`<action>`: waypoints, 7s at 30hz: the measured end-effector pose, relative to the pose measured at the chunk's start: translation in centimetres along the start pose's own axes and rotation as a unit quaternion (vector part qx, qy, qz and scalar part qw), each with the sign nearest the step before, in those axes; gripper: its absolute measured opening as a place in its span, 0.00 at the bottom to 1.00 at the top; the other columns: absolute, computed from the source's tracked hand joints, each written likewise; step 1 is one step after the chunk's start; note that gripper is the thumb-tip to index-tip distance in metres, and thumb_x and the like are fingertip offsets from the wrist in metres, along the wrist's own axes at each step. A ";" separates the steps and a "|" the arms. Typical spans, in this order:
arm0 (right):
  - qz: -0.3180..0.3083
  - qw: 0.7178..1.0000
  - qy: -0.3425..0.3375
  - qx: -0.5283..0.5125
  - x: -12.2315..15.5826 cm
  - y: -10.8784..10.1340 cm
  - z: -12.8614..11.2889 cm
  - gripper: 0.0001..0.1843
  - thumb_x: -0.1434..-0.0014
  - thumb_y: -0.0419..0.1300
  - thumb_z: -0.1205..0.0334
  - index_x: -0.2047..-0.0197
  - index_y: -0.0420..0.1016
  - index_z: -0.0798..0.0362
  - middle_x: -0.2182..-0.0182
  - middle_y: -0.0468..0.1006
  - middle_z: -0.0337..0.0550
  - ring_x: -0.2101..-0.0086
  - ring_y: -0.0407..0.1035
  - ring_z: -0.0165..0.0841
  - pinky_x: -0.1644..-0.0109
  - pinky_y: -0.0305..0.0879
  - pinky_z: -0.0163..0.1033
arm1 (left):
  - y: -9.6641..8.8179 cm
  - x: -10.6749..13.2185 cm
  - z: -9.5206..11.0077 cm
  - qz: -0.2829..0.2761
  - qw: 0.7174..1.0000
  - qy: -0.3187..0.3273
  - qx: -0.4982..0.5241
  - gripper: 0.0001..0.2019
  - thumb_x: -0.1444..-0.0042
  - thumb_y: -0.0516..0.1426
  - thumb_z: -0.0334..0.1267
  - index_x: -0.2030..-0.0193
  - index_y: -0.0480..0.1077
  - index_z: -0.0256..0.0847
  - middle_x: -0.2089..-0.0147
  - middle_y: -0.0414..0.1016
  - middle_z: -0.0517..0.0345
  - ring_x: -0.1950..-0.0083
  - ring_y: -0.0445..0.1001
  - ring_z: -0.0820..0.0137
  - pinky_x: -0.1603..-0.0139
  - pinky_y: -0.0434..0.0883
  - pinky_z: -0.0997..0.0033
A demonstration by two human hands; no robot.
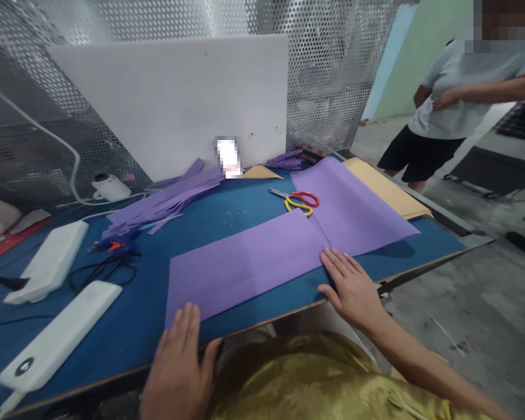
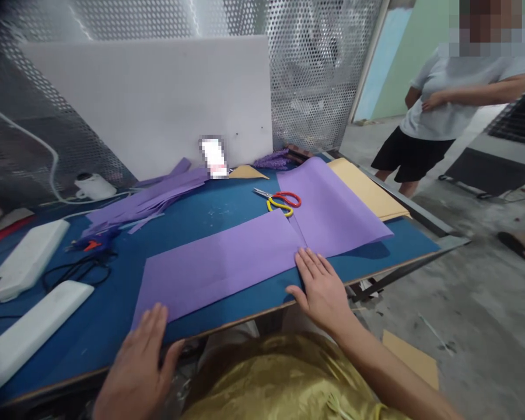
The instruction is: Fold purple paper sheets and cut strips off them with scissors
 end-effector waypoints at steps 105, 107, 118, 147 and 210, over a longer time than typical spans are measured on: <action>0.020 0.996 -0.079 -0.043 -4.0 -1.2 0.4 0.20 0.37 0.60 0.67 0.41 0.73 0.55 0.46 0.80 0.53 0.43 0.71 0.45 0.37 0.64 0.56 | -0.7 0.0 -7.2 -0.008 0.980 -0.191 0.053 0.30 0.36 0.51 0.52 0.31 0.63 0.38 0.42 0.79 0.47 0.43 0.78 0.56 0.45 0.74 0.58; -0.005 0.992 -0.108 -0.063 -4.2 -1.2 0.2 0.17 0.39 0.58 0.71 0.48 0.77 0.51 0.49 0.82 0.48 0.46 0.73 0.42 0.37 0.64 0.55 | -1.0 0.0 -7.5 0.000 0.981 -0.183 0.063 0.29 0.36 0.51 0.48 0.31 0.62 0.41 0.45 0.81 0.52 0.46 0.80 0.58 0.47 0.75 0.60; -0.067 0.977 -0.161 -0.121 -7.1 -4.6 -0.1 0.14 0.31 0.54 0.62 0.57 0.82 0.45 0.56 0.85 0.42 0.53 0.78 0.37 0.34 0.59 0.52 | -3.0 -5.4 3.9 0.042 0.988 0.129 0.071 0.15 0.30 0.50 0.40 0.46 0.75 0.41 0.51 0.83 0.52 0.50 0.81 0.63 0.45 0.76 0.60; -0.131 0.843 0.334 -0.400 -18.0 8.3 14.2 0.16 0.38 0.65 0.58 0.51 0.75 0.59 0.63 0.79 0.45 0.66 0.75 0.36 0.64 0.71 0.38 | -4.5 -16.6 5.2 -0.169 0.967 0.077 0.173 0.13 0.35 0.53 0.38 0.59 0.80 0.44 0.65 0.83 0.56 0.65 0.79 0.66 0.65 0.67 0.72; -0.451 0.687 0.088 -0.563 2.8 -6.0 -0.1 0.31 0.38 0.56 0.32 0.50 0.68 0.52 0.70 0.57 0.35 0.72 0.52 0.28 0.75 0.55 0.30 | 5.6 -6.3 13.8 -0.203 0.405 -0.477 0.753 0.11 0.55 0.68 0.29 0.62 0.77 0.33 0.63 0.82 0.50 0.67 0.78 0.68 0.68 0.76 0.69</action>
Point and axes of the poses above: each hand's wrist, its own x-axis away from the middle knuckle, its own y-axis out of the palm, z = x × y, the point moved 8 cm from there along -x, towards the middle knuckle
